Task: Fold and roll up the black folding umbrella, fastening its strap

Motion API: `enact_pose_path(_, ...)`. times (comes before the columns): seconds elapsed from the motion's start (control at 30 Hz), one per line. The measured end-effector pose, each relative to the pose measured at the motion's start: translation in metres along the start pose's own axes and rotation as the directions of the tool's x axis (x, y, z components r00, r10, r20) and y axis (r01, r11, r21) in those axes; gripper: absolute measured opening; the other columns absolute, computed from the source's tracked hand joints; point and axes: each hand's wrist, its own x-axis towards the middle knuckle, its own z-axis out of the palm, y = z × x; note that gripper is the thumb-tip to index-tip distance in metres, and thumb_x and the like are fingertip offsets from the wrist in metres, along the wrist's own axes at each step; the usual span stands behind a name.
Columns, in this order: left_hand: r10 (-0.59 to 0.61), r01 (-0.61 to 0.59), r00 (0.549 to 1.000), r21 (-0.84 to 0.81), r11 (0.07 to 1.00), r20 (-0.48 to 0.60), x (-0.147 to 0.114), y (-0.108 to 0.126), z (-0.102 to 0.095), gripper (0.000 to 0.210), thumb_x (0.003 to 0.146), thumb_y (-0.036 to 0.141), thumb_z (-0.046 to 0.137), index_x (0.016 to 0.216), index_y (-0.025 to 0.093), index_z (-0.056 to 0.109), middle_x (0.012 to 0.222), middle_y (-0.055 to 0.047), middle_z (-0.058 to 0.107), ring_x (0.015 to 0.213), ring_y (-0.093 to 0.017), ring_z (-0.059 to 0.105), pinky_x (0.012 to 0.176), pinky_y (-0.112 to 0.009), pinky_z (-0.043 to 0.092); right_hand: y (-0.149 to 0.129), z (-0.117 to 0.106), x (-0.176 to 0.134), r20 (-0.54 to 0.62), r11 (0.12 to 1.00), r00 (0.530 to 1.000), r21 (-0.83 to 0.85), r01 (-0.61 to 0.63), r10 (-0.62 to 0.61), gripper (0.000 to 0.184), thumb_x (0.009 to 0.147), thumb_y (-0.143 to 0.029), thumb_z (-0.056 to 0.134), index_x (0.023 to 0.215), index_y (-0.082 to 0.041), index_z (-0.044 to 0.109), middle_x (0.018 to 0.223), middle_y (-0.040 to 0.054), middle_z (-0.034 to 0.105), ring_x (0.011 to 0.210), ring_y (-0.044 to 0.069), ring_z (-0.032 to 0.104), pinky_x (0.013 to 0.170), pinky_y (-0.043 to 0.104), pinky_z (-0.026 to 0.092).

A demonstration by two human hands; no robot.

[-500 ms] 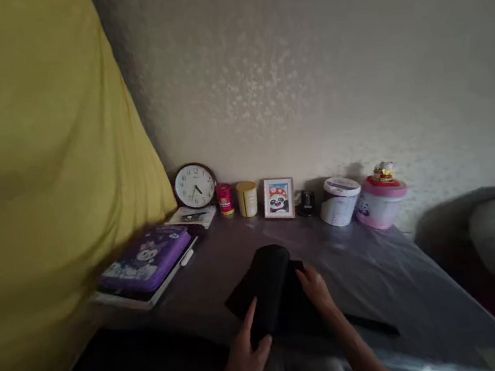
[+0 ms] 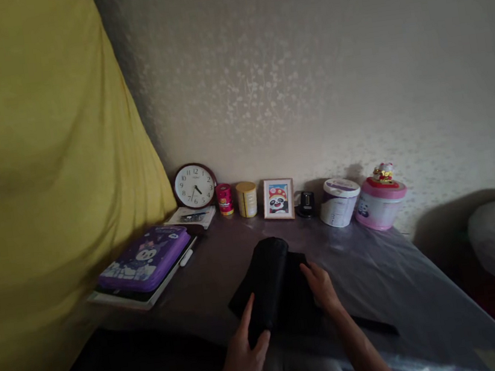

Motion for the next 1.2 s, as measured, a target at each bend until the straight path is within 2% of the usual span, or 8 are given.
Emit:
enact_pose_path(0.13,0.002,-0.003,1.0,0.058,0.998,0.015,0.0,-0.005,0.002,0.073,0.083,0.043,0.046,0.143,0.028,0.007,0.055,0.008,0.056,0.034,-0.008,0.045,0.035,-0.018,0.039,-0.01,0.005,0.002,0.019,1.0,1.0,-0.008,0.011,-0.011,0.036,0.073,-0.048,0.047,0.065,-0.016,0.059,0.057,0.0017,0.057,0.055,0.016,0.052,0.053,0.026,0.037)
enact_pose_path(0.23,0.041,-0.04,0.999,0.115,0.993,-0.005,0.0,-0.011,0.003,0.072,0.081,0.041,0.05,0.143,0.026,0.016,0.087,-0.003,0.069,0.069,-0.017,0.065,0.064,-0.027,0.052,-0.013,0.015,0.004,0.003,0.999,1.0,-0.04,0.008,-0.008,0.034,0.072,-0.047,0.048,0.066,-0.016,0.059,0.057,0.0026,0.058,0.054,0.017,0.053,0.052,0.026,0.037)
enact_pose_path(0.33,0.141,-0.137,0.99,0.151,0.979,-0.016,0.003,-0.017,0.001,0.069,0.08,0.037,0.05,0.141,0.023,0.022,0.126,-0.007,0.056,0.115,-0.021,0.052,0.096,-0.033,0.04,-0.015,0.025,0.006,-0.022,0.998,1.0,-0.068,-0.001,0.0,0.031,0.072,-0.044,0.049,0.074,-0.015,0.062,0.06,0.0044,0.062,0.058,0.019,0.056,0.053,0.027,0.039)
enact_pose_path(0.47,0.173,-0.172,0.985,0.151,0.973,0.006,0.006,-0.021,-0.001,0.068,0.08,0.03,0.048,0.141,0.017,0.021,0.142,-0.008,0.036,0.131,-0.019,0.031,0.108,-0.034,0.025,-0.02,0.032,0.006,0.03,1.0,0.999,-0.016,-0.013,0.013,0.03,0.071,-0.041,0.051,0.08,-0.014,0.062,0.064,0.0058,0.063,0.06,0.02,0.059,0.054,0.027,0.042)
enact_pose_path(0.67,0.107,-0.107,0.994,0.109,0.988,0.006,0.004,-0.012,-0.003,0.07,0.078,0.031,0.051,0.141,0.02,0.022,0.136,-0.006,0.046,0.126,-0.021,0.04,0.104,-0.034,0.031,-0.024,0.032,-0.001,0.299,0.971,0.954,0.226,-0.072,0.001,0.041,0.079,-0.045,0.042,0.101,-0.015,0.061,0.063,0.0006,0.059,0.053,0.014,0.057,0.05,0.026,0.046)
enact_pose_path(0.83,0.06,-0.057,0.998,0.115,0.992,-0.019,0.002,-0.01,-0.003,0.071,0.078,0.034,0.053,0.141,0.022,0.023,0.119,-0.006,0.061,0.112,-0.022,0.053,0.096,-0.034,0.04,-0.022,0.031,-0.013,0.216,0.97,0.947,0.104,0.218,-0.236,0.027,0.075,-0.031,0.056,0.098,-0.02,0.064,0.082,0.0035,0.063,0.075,0.017,0.061,0.073,0.031,0.05)
enact_pose_path(1.1,-0.014,0.009,0.999,0.116,0.993,0.045,0.0,-0.011,0.0,0.079,0.081,0.042,0.049,0.144,0.022,0.006,0.092,-0.006,0.07,0.055,-0.017,0.063,0.063,-0.032,0.051,-0.032,0.036,-0.054,0.213,0.826,0.821,-0.095,0.556,-0.529,0.02,0.084,-0.026,0.053,0.102,-0.022,0.062,0.109,0.0077,0.062,0.105,0.022,0.054,0.092,0.041,0.044)
enact_pose_path(1.2,0.011,-0.016,0.999,0.126,0.992,0.041,0.001,-0.011,0.001,0.082,0.081,0.043,0.048,0.144,0.02,0.0,0.084,-0.005,0.07,0.056,-0.017,0.063,0.062,-0.031,0.051,-0.034,0.039,-0.065,0.262,0.788,0.781,-0.107,0.607,-0.566,0.023,0.086,-0.025,0.05,0.107,-0.023,0.061,0.112,0.0074,0.062,0.113,0.024,0.051,0.098,0.047,0.039)
